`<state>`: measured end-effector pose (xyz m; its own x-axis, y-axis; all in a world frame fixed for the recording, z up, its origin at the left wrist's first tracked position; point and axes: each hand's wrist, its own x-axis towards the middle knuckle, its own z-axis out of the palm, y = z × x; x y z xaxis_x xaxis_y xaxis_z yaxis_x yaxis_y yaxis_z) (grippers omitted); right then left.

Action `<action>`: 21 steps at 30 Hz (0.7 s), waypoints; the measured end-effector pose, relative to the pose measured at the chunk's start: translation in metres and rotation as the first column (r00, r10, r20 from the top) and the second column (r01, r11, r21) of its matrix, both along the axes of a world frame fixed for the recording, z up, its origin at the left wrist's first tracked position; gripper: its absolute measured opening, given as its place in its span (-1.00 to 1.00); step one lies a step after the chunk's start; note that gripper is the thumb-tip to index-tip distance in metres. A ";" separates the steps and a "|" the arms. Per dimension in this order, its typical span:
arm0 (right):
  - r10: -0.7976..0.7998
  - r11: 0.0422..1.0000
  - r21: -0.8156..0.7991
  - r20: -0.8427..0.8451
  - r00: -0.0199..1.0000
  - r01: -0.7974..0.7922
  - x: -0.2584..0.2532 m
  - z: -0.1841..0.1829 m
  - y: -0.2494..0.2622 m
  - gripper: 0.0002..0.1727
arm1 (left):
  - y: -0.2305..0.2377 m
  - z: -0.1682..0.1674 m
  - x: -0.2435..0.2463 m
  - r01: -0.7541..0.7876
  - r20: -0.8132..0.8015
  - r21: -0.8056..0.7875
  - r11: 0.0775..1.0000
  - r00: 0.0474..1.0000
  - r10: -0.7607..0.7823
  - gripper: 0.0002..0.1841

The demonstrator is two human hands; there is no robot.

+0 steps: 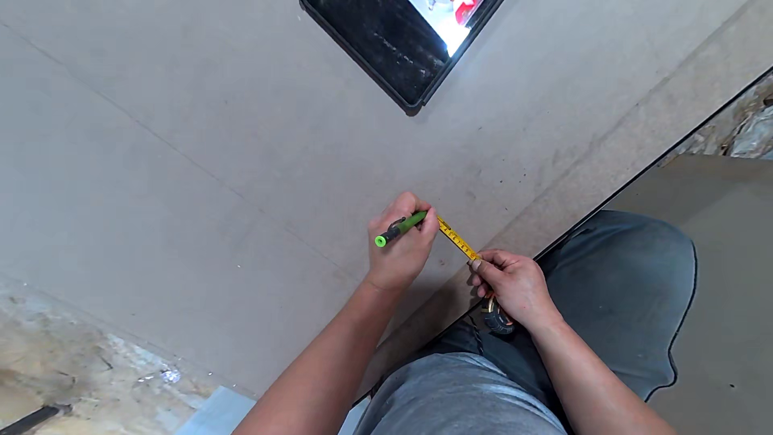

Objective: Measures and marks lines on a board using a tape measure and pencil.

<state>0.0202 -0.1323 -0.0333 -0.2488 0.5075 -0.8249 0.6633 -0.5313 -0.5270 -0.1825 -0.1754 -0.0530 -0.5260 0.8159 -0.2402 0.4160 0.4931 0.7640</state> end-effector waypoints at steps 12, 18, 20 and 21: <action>-0.007 1.000 0.017 0.006 1.000 0.007 0.004 0.000 0.017 -0.82 | 0.023 -0.002 0.005 0.034 -0.041 0.018 0.999 0.999 -0.033 -0.91; 0.022 1.000 0.013 -0.003 1.000 -0.022 0.005 0.005 0.016 -0.80 | 0.004 0.007 -0.006 -0.116 0.084 -0.051 0.992 0.989 0.120 -0.90; -0.005 1.000 0.006 -0.047 0.999 0.006 0.009 0.012 0.016 -0.76 | -0.023 0.008 -0.015 -0.146 0.096 -0.065 0.987 0.984 0.151 -0.88; -0.026 1.000 0.004 -0.082 0.996 0.026 0.012 0.014 0.017 -0.74 | -0.039 0.010 -0.019 -0.153 0.097 -0.084 0.985 0.982 0.161 -0.88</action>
